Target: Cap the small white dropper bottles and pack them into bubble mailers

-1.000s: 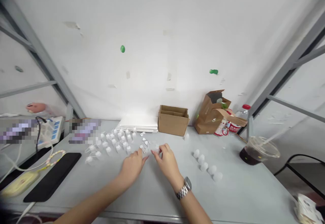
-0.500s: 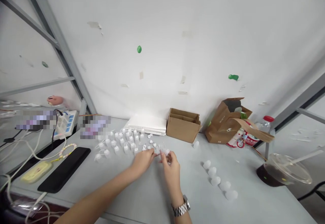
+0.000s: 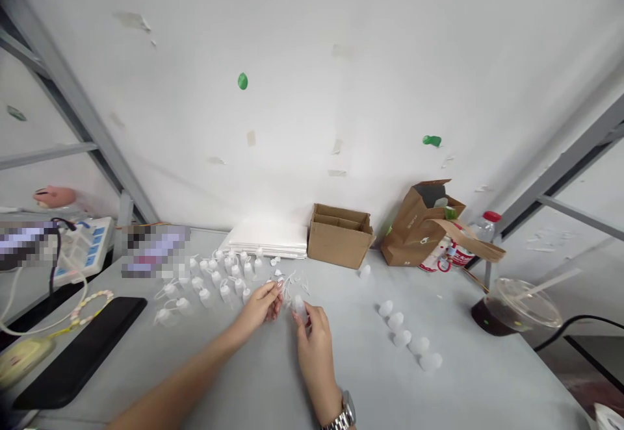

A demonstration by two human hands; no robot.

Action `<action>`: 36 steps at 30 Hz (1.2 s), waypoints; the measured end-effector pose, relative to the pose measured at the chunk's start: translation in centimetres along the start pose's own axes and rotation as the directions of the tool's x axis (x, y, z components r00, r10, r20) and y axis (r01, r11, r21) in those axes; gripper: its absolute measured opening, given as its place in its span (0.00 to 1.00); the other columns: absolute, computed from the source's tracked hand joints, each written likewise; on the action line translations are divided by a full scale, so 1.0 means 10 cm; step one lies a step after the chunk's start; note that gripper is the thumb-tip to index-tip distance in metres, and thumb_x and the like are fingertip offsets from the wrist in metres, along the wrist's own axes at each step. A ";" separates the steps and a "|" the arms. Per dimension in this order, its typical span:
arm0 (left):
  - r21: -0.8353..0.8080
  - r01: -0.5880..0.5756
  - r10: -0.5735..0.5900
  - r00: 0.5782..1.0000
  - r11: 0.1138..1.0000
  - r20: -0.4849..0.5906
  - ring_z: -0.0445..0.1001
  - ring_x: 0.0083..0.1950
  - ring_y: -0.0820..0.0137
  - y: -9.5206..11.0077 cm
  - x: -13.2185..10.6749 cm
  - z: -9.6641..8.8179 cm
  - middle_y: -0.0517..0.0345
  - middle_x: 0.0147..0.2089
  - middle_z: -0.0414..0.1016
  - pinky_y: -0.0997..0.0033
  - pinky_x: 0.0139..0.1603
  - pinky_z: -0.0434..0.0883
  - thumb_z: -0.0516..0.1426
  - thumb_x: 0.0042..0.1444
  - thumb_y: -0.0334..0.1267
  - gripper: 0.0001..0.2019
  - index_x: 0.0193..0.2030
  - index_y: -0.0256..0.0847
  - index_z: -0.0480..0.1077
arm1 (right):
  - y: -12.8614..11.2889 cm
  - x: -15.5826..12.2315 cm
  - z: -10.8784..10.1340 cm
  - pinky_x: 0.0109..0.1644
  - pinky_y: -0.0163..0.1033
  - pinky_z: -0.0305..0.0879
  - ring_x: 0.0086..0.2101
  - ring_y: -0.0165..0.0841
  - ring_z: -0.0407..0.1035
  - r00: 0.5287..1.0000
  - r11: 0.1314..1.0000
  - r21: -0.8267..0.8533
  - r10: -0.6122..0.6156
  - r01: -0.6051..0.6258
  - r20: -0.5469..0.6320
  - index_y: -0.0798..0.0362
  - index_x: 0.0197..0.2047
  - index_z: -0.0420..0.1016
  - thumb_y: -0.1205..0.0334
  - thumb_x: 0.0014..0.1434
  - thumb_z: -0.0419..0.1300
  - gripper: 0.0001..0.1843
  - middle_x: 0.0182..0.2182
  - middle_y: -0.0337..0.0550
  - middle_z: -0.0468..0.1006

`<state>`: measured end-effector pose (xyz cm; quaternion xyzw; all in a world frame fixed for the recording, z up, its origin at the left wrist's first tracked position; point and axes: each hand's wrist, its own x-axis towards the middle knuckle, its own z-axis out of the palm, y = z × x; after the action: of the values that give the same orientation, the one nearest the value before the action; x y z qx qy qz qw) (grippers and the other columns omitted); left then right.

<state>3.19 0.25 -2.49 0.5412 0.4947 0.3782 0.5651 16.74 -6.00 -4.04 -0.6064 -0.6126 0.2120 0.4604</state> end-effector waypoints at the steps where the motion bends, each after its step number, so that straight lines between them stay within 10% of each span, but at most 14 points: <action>1: -0.016 0.008 -0.007 1.000 1.000 0.014 0.58 0.14 0.77 0.01 0.00 -0.01 0.68 0.15 0.58 0.78 0.14 0.55 0.46 0.48 0.63 0.23 0.22 0.43 0.57 | -0.01 0.00 0.00 0.33 0.38 0.65 0.28 0.34 0.66 1.000 1.000 -0.006 0.003 -0.003 0.010 0.55 0.41 0.72 0.49 0.60 0.50 0.19 0.29 0.45 0.73; 25: -0.040 -0.141 0.136 0.985 0.989 -0.109 0.69 0.33 0.67 0.11 -0.14 0.04 0.59 0.26 0.70 0.70 0.35 0.64 0.57 0.46 0.46 0.11 0.23 0.41 0.70 | -0.07 -0.04 0.02 0.32 0.35 0.66 0.26 0.32 0.66 0.994 0.997 -0.022 -0.078 0.080 0.073 0.53 0.45 0.74 0.51 0.60 0.52 0.19 0.27 0.43 0.72; 36: -0.243 -0.035 0.045 0.998 0.969 0.037 0.74 0.46 0.60 0.10 -0.13 0.02 0.50 0.39 0.80 0.62 0.51 0.66 0.62 0.44 0.46 0.13 0.33 0.39 0.76 | -0.09 -0.02 -0.01 0.33 0.35 0.66 0.27 0.32 0.67 0.999 0.996 0.091 -0.023 0.020 0.028 0.52 0.40 0.76 0.56 0.56 0.57 0.12 0.28 0.42 0.73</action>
<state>3.22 -0.96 -1.33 0.4859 0.4219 0.4355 0.6295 16.26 -6.35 -3.29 -0.5749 -0.6155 0.2435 0.4809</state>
